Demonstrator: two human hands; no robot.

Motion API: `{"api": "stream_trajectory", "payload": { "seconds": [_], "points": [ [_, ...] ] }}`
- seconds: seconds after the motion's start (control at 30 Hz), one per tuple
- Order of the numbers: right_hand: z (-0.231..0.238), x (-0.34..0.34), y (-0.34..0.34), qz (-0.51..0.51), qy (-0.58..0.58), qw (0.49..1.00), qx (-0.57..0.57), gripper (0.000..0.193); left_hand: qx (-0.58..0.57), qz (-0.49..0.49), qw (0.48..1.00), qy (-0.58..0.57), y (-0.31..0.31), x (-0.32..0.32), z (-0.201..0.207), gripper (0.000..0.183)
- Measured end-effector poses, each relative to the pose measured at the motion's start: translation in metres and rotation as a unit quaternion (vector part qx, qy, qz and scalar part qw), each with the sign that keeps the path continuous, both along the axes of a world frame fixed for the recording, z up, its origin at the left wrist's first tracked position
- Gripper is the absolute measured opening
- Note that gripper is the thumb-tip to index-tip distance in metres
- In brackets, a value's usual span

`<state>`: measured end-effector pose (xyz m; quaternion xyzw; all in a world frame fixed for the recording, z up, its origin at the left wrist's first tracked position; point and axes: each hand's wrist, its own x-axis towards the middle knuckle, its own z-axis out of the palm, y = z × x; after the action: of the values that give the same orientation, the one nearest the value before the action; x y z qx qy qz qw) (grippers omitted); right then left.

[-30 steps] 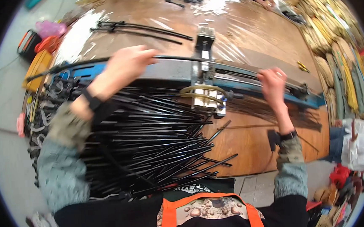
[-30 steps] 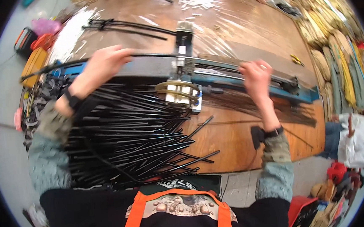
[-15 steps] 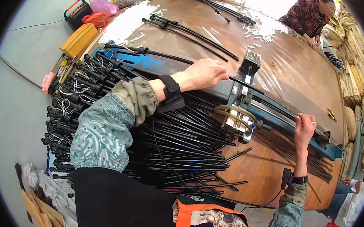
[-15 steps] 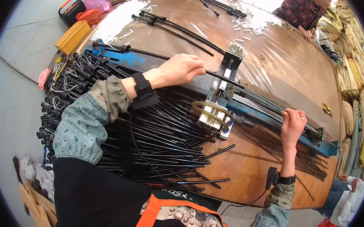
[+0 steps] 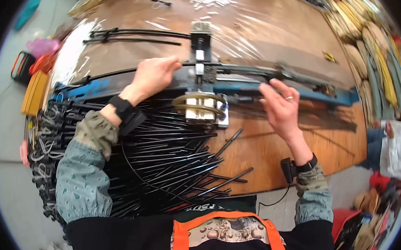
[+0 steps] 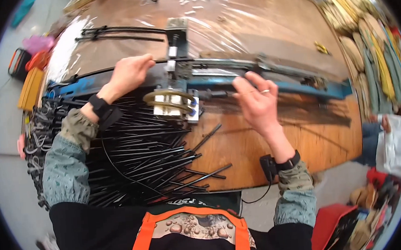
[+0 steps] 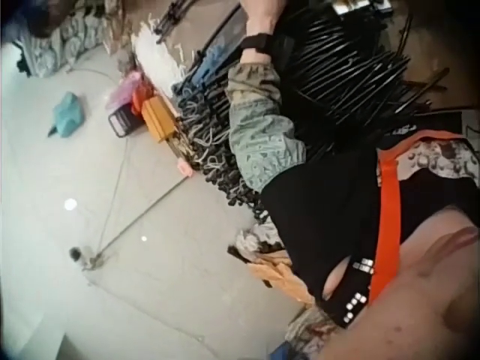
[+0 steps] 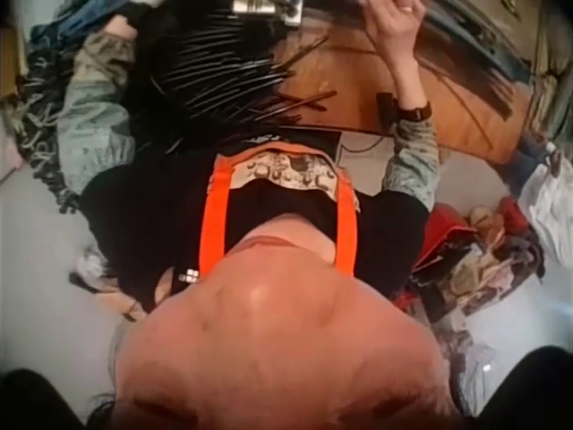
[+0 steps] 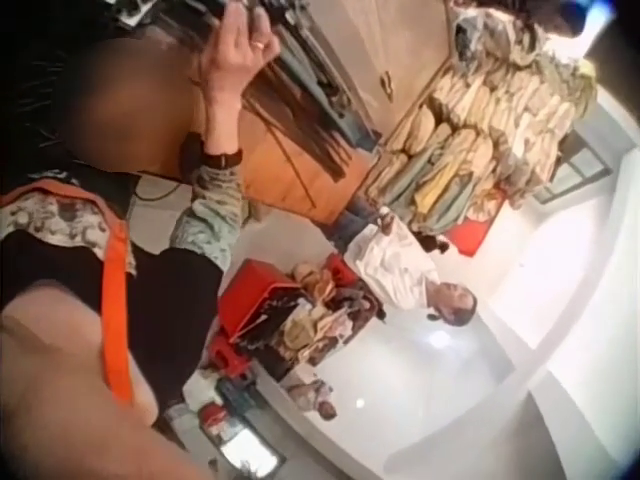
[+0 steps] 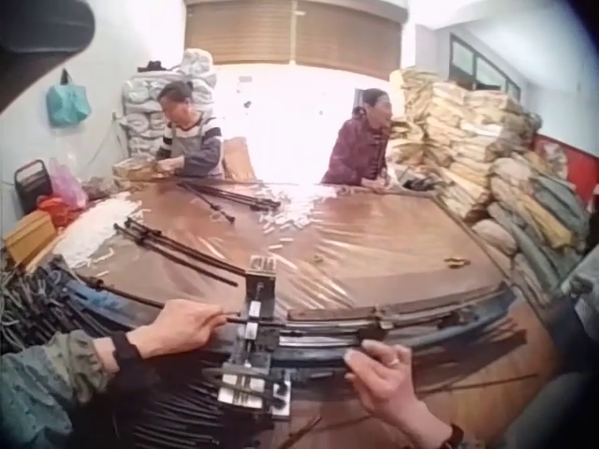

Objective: Manually placing metal rods into a specialized bending and forming jig on a fabrication floor.

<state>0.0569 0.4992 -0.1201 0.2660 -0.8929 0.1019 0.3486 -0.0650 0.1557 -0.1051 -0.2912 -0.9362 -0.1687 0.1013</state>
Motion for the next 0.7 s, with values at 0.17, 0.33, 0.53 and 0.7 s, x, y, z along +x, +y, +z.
{"api": "stream_trajectory", "payload": {
  "seconds": [0.17,0.33,0.53,0.7],
  "points": [
    [-0.015,0.019,-0.008,-0.017,-0.085,0.994,-0.066,0.031,-0.015,-0.019,1.000,-0.019,0.009,-0.004,0.004,0.018],
    [-0.022,0.014,-0.016,0.036,-0.166,0.975,-0.141,0.022,-0.021,-0.019,1.000,-0.012,0.007,0.004,0.000,0.018],
    [-0.041,-0.007,-0.019,0.063,-0.197,0.952,-0.225,0.017,0.016,-0.061,0.993,0.097,0.001,0.000,-0.015,0.010],
    [-0.033,0.019,-0.005,-0.024,-0.238,0.970,-0.038,0.018,-0.033,-0.140,0.961,0.235,0.001,-0.025,-0.007,0.006]
  ]
}}
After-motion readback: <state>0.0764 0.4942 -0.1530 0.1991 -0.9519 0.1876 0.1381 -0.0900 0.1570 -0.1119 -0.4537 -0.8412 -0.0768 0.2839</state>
